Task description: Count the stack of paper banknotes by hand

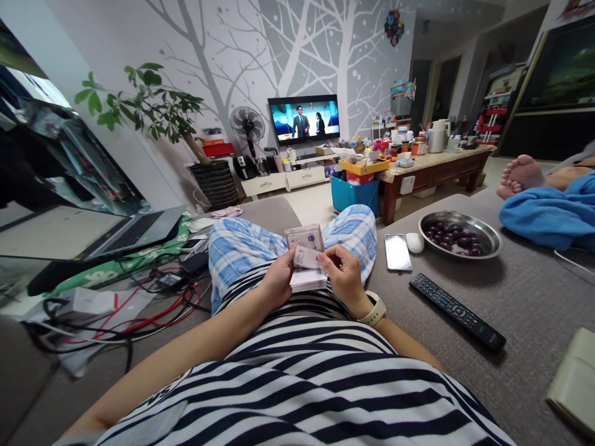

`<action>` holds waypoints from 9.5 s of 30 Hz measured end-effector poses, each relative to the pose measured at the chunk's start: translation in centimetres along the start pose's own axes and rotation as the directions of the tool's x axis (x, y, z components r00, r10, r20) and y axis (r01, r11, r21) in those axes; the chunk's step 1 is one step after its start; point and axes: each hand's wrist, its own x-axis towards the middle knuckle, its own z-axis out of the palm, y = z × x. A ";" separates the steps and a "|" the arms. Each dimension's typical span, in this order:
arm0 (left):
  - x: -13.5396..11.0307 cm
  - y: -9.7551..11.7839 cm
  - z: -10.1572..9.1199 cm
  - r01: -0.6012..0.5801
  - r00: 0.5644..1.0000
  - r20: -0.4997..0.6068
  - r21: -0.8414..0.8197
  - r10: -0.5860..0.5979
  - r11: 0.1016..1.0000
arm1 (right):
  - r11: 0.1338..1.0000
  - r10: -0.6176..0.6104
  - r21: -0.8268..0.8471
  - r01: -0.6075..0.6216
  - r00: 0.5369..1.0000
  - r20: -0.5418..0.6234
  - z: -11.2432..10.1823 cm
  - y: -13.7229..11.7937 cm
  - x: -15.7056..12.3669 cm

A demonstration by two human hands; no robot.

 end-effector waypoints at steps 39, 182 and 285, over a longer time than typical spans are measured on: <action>-0.4 0.4 0.4 -0.013 0.999 0.040 0.027 0.012 1.000 | 0.999 -0.019 0.050 0.019 1.000 0.010 0.1 -0.3 -0.2; -0.5 0.5 0.2 -0.066 0.997 0.038 0.062 0.063 0.996 | 0.976 -0.187 0.140 0.169 0.974 0.128 -0.4 -0.3 0.0; 1.1 -0.9 -0.8 -0.043 0.999 -0.004 -0.011 0.043 0.999 | 0.990 -0.021 0.144 0.001 0.990 0.137 -0.3 -0.6 0.3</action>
